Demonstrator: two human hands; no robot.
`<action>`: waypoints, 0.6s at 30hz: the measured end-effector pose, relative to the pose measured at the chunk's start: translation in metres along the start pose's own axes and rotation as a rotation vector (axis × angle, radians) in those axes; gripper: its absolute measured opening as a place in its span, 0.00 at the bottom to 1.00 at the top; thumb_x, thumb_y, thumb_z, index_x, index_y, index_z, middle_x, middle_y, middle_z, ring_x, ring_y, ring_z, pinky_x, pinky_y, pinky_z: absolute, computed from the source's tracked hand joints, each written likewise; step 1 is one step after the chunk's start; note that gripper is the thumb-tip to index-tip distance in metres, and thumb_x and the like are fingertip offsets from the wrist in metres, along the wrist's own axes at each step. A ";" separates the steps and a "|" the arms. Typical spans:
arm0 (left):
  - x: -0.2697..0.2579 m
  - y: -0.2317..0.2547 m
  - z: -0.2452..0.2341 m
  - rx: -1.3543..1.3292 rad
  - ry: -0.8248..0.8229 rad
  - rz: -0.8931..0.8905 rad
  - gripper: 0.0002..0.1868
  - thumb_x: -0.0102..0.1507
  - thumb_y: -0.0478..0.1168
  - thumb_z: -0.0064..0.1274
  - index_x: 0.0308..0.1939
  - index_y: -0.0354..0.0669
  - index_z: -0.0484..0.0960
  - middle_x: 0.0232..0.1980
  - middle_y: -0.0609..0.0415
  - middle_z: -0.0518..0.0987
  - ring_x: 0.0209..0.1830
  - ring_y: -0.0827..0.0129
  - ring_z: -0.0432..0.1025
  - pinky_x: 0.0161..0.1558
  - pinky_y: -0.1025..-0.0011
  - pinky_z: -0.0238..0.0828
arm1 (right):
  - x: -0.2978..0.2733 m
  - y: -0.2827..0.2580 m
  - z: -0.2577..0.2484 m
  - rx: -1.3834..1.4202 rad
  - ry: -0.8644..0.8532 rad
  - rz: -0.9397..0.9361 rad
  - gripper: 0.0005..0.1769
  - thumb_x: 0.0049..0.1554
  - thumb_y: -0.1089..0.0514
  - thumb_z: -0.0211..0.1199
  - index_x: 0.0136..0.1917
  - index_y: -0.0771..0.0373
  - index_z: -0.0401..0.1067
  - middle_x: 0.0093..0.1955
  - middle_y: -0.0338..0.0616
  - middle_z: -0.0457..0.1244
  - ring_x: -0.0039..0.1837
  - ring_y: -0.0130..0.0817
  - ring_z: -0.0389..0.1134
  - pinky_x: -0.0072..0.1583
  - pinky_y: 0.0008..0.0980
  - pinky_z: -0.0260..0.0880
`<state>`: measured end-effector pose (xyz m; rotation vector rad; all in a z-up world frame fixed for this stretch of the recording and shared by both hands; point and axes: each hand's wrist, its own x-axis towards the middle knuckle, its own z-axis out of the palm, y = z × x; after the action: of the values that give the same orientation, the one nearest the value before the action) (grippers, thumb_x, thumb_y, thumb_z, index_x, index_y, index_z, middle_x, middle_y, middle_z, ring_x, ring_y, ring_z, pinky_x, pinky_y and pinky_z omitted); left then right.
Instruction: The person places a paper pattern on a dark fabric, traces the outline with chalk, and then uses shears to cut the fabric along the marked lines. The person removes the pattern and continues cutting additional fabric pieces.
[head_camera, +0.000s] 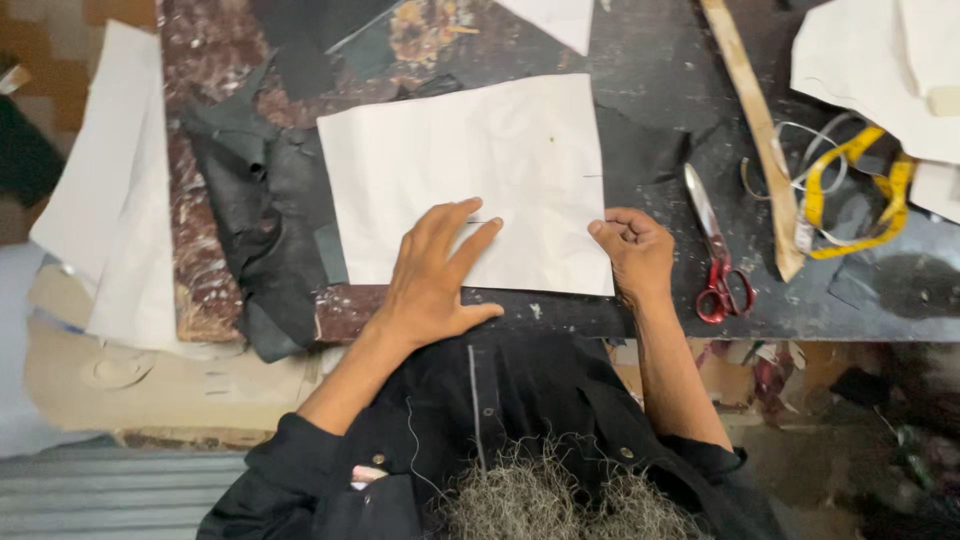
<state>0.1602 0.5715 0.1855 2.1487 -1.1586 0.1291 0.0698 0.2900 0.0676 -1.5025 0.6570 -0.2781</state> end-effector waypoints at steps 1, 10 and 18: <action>0.005 0.002 0.018 0.031 -0.024 0.031 0.51 0.37 0.51 0.70 0.64 0.42 0.76 0.66 0.38 0.72 0.65 0.42 0.64 0.59 0.49 0.61 | 0.001 -0.001 -0.006 0.009 0.023 -0.002 0.09 0.57 0.66 0.73 0.51 0.72 0.78 0.38 0.33 0.61 0.38 0.16 0.58 0.40 0.17 0.56; 0.059 0.007 0.091 -0.046 0.070 -0.003 0.32 0.57 0.26 0.51 0.67 0.41 0.76 0.61 0.45 0.80 0.63 0.47 0.75 0.62 0.59 0.72 | 0.018 -0.041 -0.124 -0.730 0.312 -0.509 0.22 0.55 0.57 0.72 0.61 0.66 0.73 0.54 0.49 0.67 0.55 0.45 0.67 0.57 0.41 0.67; 0.163 0.051 0.092 -0.354 0.461 -0.218 0.12 0.78 0.33 0.40 0.58 0.29 0.77 0.41 0.50 0.76 0.39 0.69 0.67 0.43 0.69 0.65 | 0.042 -0.022 -0.232 -0.947 0.485 -0.687 0.31 0.52 0.59 0.77 0.66 0.66 0.71 0.67 0.56 0.62 0.70 0.56 0.62 0.71 0.50 0.61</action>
<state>0.1982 0.3818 0.2050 1.7888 -0.6248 0.2824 -0.0212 0.0729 0.0936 -2.6033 0.6589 -0.9752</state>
